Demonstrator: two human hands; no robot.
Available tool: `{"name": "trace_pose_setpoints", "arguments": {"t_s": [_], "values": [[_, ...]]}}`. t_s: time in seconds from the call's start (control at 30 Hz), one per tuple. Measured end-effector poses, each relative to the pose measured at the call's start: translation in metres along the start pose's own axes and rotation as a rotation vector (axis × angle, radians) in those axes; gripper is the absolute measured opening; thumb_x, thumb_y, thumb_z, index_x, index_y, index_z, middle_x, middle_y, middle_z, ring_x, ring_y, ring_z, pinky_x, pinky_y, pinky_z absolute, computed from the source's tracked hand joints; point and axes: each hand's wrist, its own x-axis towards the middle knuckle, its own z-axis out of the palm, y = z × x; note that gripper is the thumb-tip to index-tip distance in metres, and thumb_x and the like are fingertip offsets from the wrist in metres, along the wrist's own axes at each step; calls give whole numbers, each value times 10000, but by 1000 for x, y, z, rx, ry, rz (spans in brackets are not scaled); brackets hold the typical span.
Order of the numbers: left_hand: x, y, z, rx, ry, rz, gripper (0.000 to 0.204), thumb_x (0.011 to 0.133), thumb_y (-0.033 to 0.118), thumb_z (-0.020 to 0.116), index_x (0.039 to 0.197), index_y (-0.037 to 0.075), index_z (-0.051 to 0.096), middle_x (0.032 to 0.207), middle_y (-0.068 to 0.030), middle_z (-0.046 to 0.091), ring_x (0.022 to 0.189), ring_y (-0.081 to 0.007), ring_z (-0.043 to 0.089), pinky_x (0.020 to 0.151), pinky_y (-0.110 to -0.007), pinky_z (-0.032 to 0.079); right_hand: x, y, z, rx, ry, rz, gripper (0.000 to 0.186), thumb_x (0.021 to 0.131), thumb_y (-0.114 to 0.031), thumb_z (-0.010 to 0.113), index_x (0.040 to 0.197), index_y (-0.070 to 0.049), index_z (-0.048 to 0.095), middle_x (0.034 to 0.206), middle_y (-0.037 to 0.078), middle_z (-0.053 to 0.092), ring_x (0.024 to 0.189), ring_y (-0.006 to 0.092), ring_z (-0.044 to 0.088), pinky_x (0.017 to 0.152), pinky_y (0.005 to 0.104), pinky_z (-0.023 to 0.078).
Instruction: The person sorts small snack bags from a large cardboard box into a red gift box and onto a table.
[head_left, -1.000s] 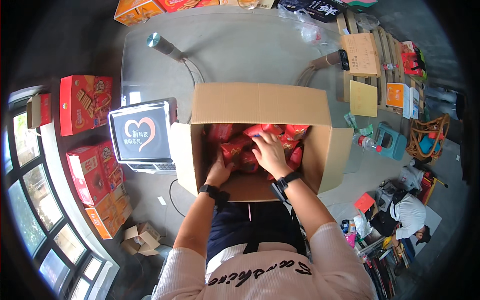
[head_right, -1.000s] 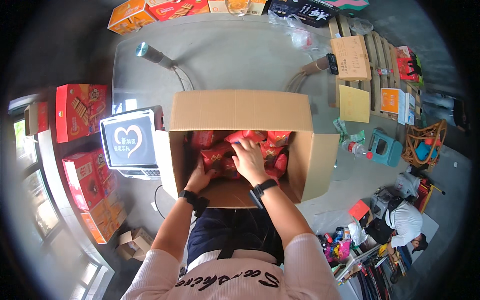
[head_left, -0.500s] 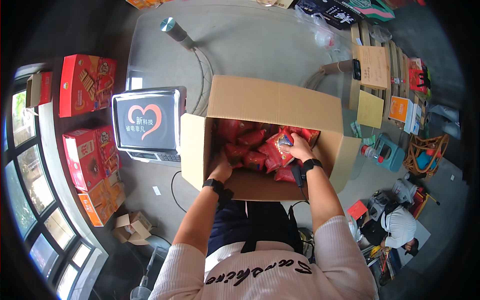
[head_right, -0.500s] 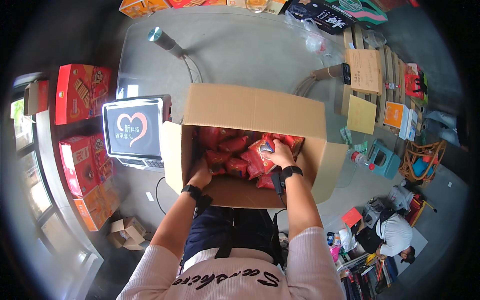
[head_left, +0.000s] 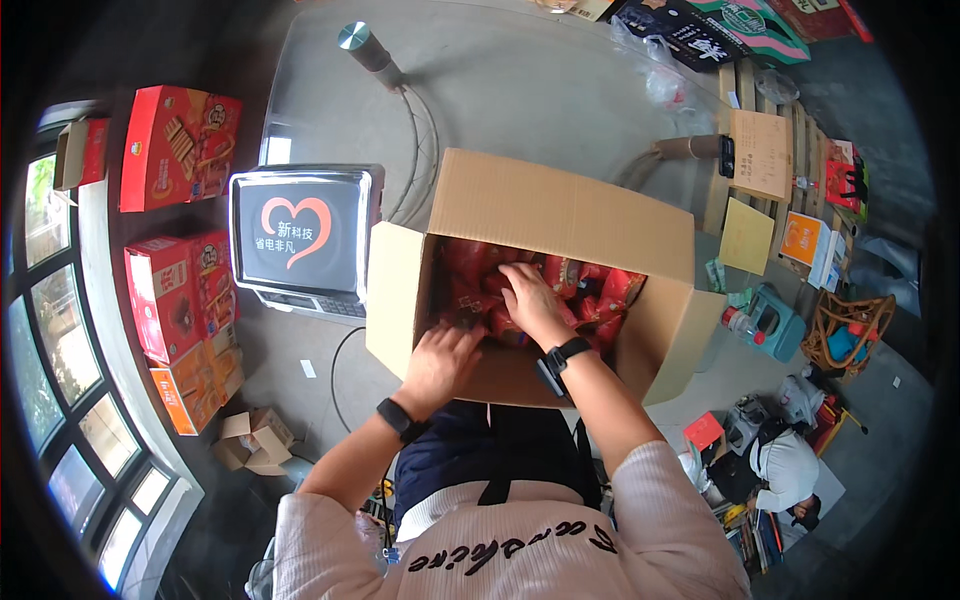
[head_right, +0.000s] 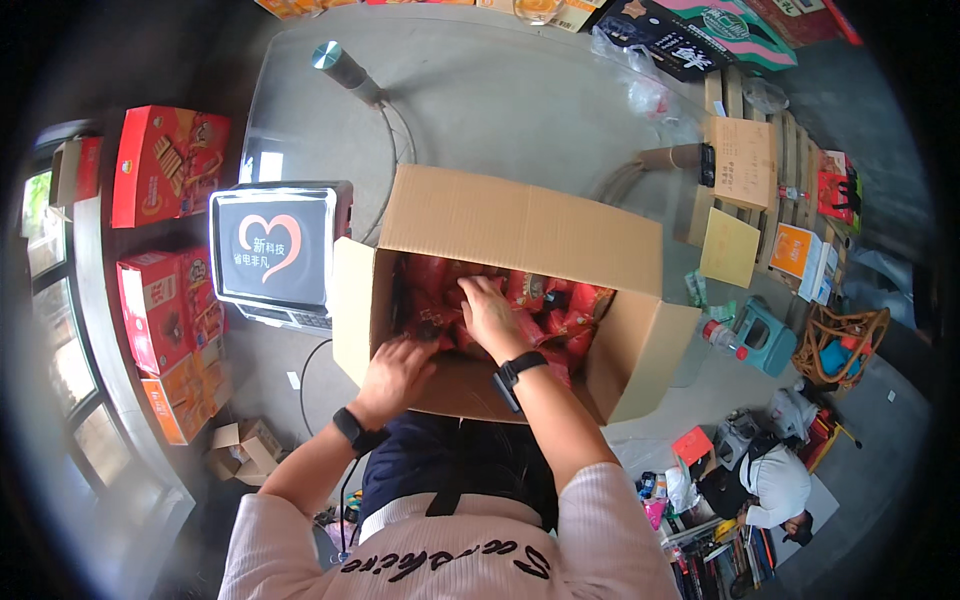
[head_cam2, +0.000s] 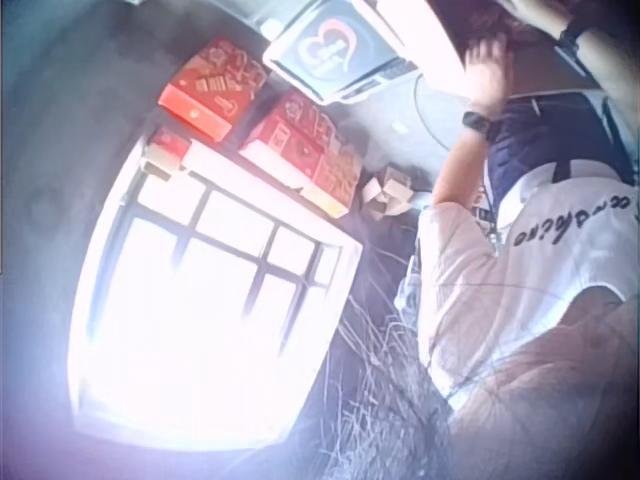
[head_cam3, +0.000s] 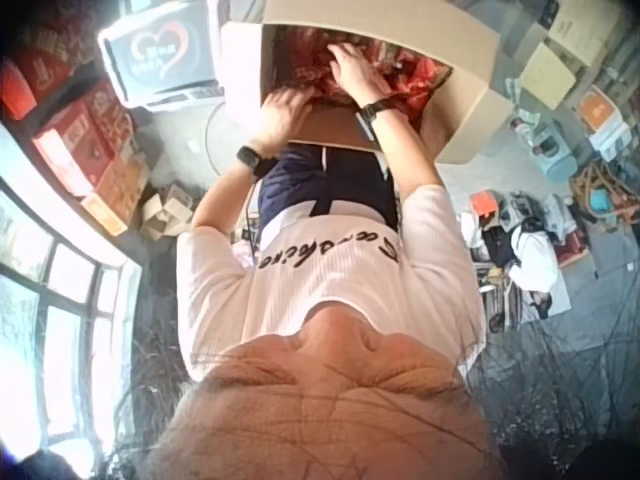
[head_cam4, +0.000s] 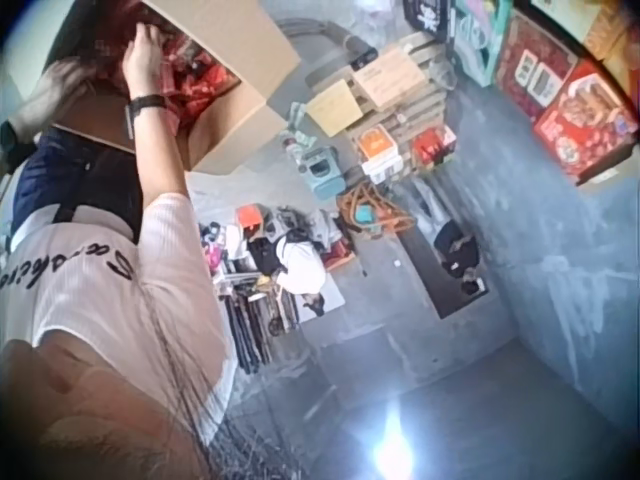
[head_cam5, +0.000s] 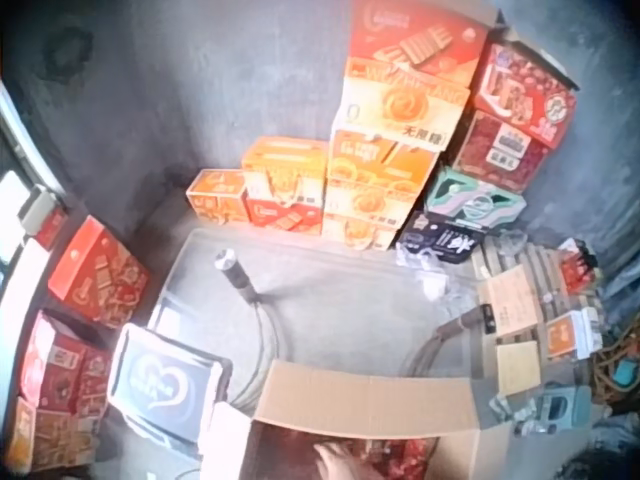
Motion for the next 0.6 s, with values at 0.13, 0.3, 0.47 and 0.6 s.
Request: {"name": "trace_pose_setpoints", "arguments": {"t_s": [0.13, 0.3, 0.47, 0.6], "values": [[-39, -28, 20, 255, -133, 262, 245, 845, 240, 615, 1043, 101, 650, 931, -75, 635, 899, -273, 615, 925, -428, 454, 34, 21, 34, -70, 51, 175, 625, 742, -90, 676, 1297, 32, 415, 1300, 282, 460, 1208, 436, 443, 1021, 458, 392], [-18, -12, 42, -15, -49, -86, 328, 863, 242, 626, 1139, 66, 601, 1070, -124, 614, 959, -324, 614, 856, -404, 498, 56, 46, 39, -440, -215, 184, 517, 688, -101, 681, 1185, 1, 581, 1266, 231, 531, 1223, 387, 463, 1028, 443, 378], [4, -35, 60, -249, 213, -345, 576, 858, 192, 653, 1347, 11, 408, 1216, -236, 555, 1072, -404, 565, 894, -427, 477, 60, 41, 23, -418, -384, 254, 374, 670, -66, 666, 1040, -10, 657, 1119, 221, 617, 1098, 367, 573, 911, 438, 477], [49, -30, 46, -476, 107, -483, 608, 857, 190, 649, 1355, -31, 379, 1219, -282, 533, 1117, -410, 542, 929, -411, 457, 40, 44, 19, -265, -208, 271, 366, 698, -103, 666, 1063, -86, 642, 1070, 195, 630, 1045, 377, 585, 876, 454, 485]]}}
